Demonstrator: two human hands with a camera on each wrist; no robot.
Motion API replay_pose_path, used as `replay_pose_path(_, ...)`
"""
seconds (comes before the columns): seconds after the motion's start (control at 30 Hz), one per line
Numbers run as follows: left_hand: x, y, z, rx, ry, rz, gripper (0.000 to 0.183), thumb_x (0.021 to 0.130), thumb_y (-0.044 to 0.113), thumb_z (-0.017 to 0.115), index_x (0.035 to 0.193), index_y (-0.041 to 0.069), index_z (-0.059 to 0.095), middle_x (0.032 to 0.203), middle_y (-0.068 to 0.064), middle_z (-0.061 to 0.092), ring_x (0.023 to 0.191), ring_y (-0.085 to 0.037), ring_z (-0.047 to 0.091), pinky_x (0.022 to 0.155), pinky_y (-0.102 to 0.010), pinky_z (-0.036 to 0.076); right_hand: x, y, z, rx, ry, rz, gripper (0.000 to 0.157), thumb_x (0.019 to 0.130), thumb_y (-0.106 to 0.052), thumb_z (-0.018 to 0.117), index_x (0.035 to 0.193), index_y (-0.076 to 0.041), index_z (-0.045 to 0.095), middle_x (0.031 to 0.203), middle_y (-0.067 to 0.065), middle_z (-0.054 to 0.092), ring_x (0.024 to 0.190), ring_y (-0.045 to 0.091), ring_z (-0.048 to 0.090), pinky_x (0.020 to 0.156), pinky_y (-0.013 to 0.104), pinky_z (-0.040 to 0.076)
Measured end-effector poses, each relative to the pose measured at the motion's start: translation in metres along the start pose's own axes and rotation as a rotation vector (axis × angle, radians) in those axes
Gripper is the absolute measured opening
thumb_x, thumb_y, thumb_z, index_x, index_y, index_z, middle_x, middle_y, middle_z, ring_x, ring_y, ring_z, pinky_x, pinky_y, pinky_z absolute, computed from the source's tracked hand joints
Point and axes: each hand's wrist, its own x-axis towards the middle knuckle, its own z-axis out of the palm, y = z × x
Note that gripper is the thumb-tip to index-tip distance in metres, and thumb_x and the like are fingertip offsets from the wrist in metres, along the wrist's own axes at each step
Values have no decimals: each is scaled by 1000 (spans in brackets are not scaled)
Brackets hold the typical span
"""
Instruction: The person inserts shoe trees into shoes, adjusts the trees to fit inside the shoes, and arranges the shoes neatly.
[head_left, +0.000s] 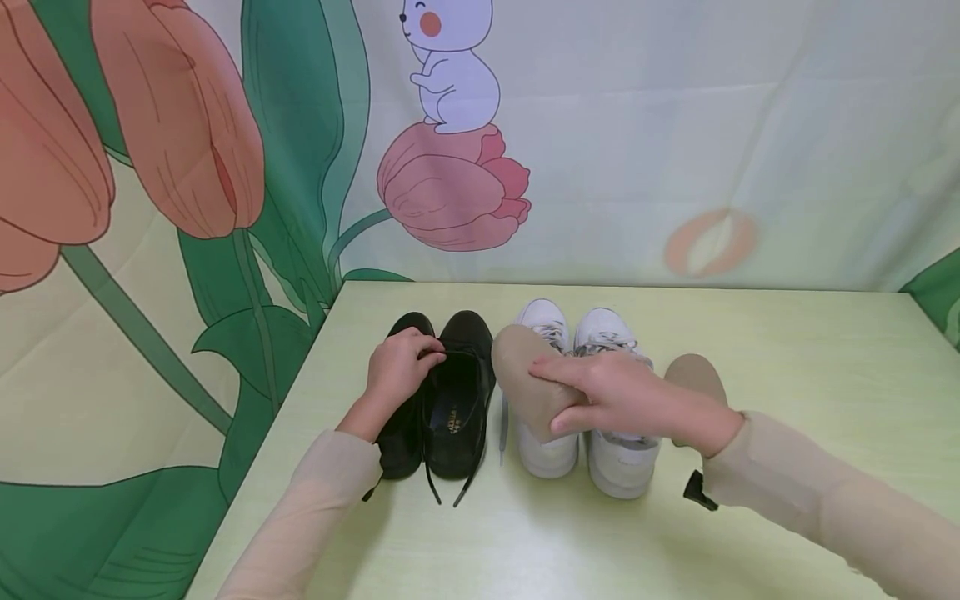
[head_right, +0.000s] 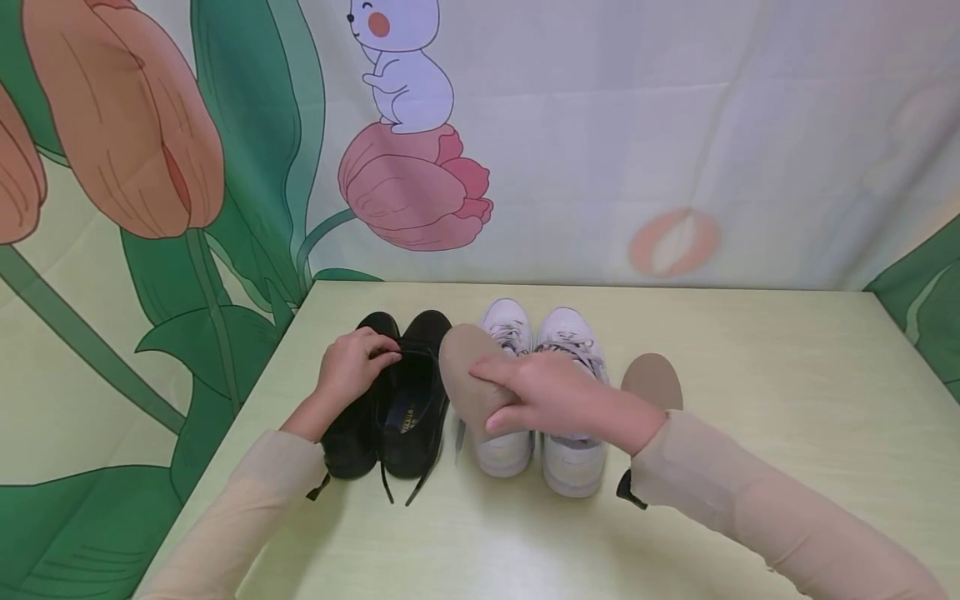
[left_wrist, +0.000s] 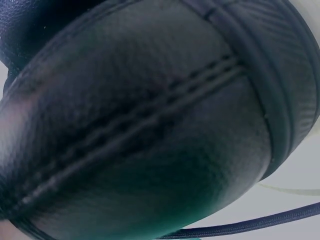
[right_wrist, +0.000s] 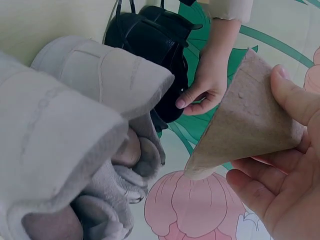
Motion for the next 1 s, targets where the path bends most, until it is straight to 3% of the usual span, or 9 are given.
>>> replay_pose_path(0.43,-2,0,1,-3,32,17,9,79,24,65,84,18,70,80,1,60,73,-17,56,64,-33,46,13,-12,10,57,-72,-19,62,74,-41,65,126,-9,49,122,3,56,109,15,55,85,30,47)
replay_pose_path(0.7,-2,-1,0,-7,39,22,9,79,24,65,83,18,70,79,1,60,72,-17,56,63,-33,45,23,-20,16,31,-88,-83,62,75,-43,61,124,-8,50,122,5,56,111,19,54,87,33,46)
replay_pose_path(1.0,-2,-2,1,-8,47,38,9,79,23,65,83,17,71,80,0,60,72,-17,57,63,-32,46,32,-22,26,38,-104,-99,60,76,-41,63,124,-8,50,118,4,58,96,19,61,81,30,48)
